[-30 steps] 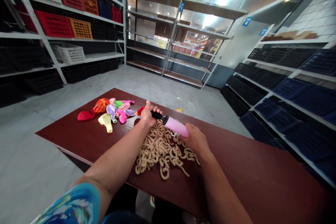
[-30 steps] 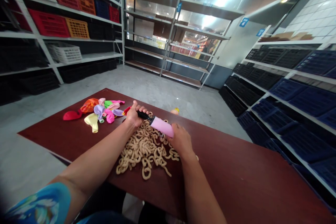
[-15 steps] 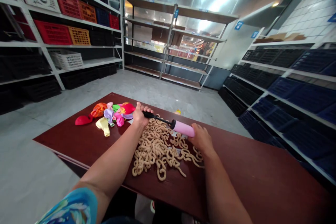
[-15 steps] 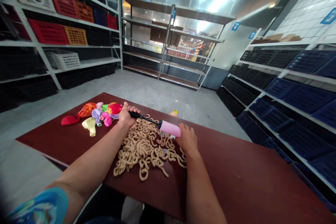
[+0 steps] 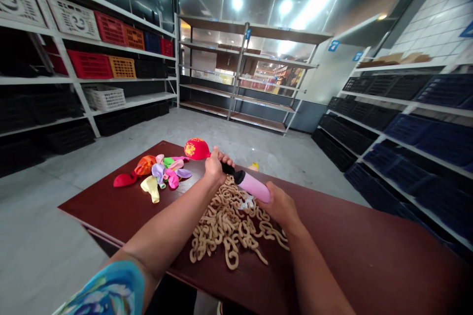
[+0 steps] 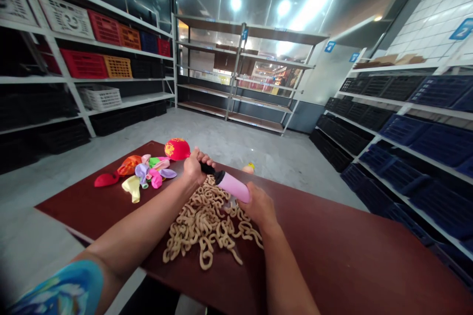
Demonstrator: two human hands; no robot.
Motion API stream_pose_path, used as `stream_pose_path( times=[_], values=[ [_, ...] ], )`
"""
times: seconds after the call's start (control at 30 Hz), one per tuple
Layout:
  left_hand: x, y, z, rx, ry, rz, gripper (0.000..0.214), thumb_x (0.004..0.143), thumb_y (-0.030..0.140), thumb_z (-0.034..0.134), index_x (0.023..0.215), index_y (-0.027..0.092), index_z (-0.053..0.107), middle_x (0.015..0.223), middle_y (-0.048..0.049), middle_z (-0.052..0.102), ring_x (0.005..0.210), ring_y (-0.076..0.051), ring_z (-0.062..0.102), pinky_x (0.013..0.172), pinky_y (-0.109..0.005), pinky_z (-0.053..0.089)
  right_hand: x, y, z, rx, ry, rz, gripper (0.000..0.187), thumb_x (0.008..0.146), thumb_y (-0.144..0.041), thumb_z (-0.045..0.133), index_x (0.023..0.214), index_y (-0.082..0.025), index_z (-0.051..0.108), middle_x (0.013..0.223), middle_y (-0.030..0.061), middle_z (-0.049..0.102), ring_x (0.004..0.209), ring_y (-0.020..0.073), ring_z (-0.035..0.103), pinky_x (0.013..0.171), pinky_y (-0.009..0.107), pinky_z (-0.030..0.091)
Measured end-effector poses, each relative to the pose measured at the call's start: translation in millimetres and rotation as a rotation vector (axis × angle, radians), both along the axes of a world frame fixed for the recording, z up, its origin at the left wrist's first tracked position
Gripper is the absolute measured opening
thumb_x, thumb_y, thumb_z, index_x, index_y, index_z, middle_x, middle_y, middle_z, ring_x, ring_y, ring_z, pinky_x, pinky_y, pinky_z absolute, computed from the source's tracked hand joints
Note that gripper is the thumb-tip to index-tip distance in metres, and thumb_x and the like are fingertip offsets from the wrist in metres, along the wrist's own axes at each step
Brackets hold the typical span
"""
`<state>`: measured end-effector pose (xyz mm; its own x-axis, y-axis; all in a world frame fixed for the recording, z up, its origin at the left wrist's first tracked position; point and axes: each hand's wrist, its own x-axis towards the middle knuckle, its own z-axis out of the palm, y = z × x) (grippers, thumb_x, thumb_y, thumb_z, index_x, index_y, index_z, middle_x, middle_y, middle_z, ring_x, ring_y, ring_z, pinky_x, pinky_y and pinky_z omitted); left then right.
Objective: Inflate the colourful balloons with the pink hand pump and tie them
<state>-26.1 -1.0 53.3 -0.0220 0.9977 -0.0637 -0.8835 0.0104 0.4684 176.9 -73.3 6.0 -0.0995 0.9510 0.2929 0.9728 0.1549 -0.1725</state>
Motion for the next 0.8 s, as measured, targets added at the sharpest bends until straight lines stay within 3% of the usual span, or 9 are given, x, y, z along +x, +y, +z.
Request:
stream_pose_path(
  times=[0.13,0.27,0.47,0.67,0.8],
  values=[
    [-16,23,7.2,-0.017,-0.002,0.061,0.046,0.078,0.046,0.048,0.052,0.019,0.023,0.044,0.0052,0.028,0.038,-0.009,0.035,0.044,-0.024,0.034,15,5,-2.6,-0.044,0.032,-0.049,0.026,0.072,-0.042,0.055,0.089,-0.024,0.049,0.088,0.0008,0.059,0.08,0.0161,0.054,0.057,0.023,0.027],
    [-31,35,1.6,-0.003,-0.016,0.056,0.042,0.081,0.04,0.045,0.053,0.019,0.021,0.043,0.0052,0.025,0.037,-0.009,0.033,0.043,-0.025,0.032,26,9,-7.8,-0.053,-0.008,-0.098,0.019,0.072,-0.033,0.055,0.087,-0.024,0.05,0.089,0.0006,0.059,0.079,0.0157,0.053,0.055,0.023,0.026],
    [-24,26,-13.7,0.147,-0.083,-0.082,0.049,0.081,0.039,0.047,0.051,0.019,0.014,0.045,0.004,0.024,0.04,-0.009,0.033,0.045,-0.025,0.032,9,8,-8.0,0.026,-0.106,-0.091,0.024,0.07,-0.035,0.058,0.087,-0.022,0.048,0.086,0.003,0.059,0.078,0.017,0.053,0.057,0.025,0.026],
    [-6,13,-20.5,0.238,-0.06,-0.256,0.051,0.08,0.042,0.047,0.049,0.018,0.015,0.045,0.003,0.024,0.041,-0.01,0.033,0.045,-0.027,0.032,-13,3,-12.1,0.024,-0.066,-0.025,0.025,0.072,-0.04,0.056,0.087,-0.021,0.048,0.08,0.0027,0.06,0.071,0.0158,0.053,0.056,0.025,0.025],
    [-7,15,-23.4,0.217,-0.046,-0.226,0.05,0.08,0.043,0.047,0.05,0.019,0.016,0.045,0.0029,0.025,0.042,-0.01,0.034,0.046,-0.028,0.033,-13,4,-12.2,0.004,0.001,0.007,0.025,0.072,-0.04,0.057,0.088,-0.022,0.049,0.083,0.0014,0.06,0.072,0.0153,0.054,0.057,0.024,0.026]
  ],
)
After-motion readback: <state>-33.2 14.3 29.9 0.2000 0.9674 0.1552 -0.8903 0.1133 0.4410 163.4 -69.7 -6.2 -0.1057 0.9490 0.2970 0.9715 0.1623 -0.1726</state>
